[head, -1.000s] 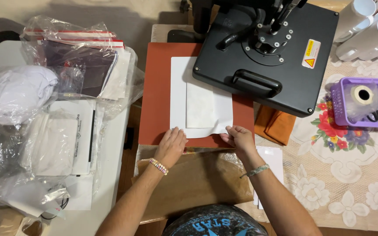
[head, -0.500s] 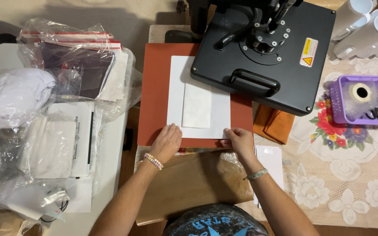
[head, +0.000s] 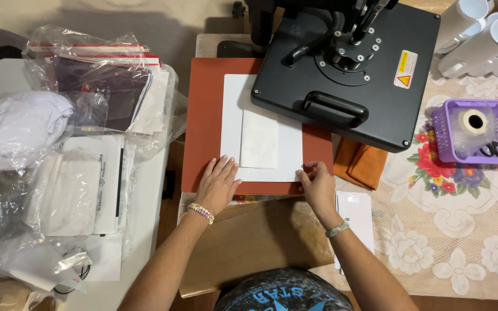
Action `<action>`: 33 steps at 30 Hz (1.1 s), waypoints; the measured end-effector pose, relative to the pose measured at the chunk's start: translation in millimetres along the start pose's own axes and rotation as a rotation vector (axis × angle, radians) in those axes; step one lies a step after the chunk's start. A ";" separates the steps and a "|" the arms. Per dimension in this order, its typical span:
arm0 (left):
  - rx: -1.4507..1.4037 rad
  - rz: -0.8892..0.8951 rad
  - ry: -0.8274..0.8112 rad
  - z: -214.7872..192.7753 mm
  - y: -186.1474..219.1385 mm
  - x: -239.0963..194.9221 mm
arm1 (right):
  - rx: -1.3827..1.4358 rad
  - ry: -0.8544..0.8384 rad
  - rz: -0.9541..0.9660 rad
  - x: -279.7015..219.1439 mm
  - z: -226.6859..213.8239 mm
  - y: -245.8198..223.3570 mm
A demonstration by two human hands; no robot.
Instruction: The person operates a heat press machine, placing a white sheet and a brown protective sheet on the lower platen before closing the press. They then handle a white mug, applying tape to its surface using scissors.
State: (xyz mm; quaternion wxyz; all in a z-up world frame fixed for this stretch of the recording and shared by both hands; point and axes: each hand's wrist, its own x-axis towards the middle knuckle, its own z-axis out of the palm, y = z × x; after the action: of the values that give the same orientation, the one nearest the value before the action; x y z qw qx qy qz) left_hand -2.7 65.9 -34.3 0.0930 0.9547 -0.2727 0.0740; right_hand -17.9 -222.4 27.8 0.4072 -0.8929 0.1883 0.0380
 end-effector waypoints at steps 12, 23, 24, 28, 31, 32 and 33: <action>-0.096 -0.796 -0.121 -37.9 -1.3 -176.1 | -0.437 -0.169 -0.124 -85.3 -48.2 105.0; -0.818 -1.442 -0.405 -22.3 55.0 -238.3 | 0.038 -0.494 0.393 -93.2 -22.1 154.7; -0.927 -1.546 -0.270 -26.9 61.2 -236.6 | 0.260 -0.490 0.487 -96.7 -21.9 154.4; -0.551 -1.531 -0.292 -8.0 55.1 -254.3 | 0.752 -0.481 0.504 -100.3 -10.8 195.0; -0.745 -1.671 -0.321 -16.4 51.7 -259.3 | 0.815 -0.602 0.373 -112.6 -18.8 196.6; -0.799 -1.676 -0.255 -22.4 52.7 -259.1 | 0.762 -0.627 0.305 -116.3 -22.1 195.4; -0.854 -1.680 -0.183 -27.7 52.7 -257.3 | 0.707 -0.652 0.233 -116.8 -25.0 193.2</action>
State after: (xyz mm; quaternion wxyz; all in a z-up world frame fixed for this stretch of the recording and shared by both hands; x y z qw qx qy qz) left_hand -249.6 158.4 -49.5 0.4357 0.7261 0.4936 -0.1983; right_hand -199.1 -320.7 -67.5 0.7158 -0.6149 0.1511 0.2944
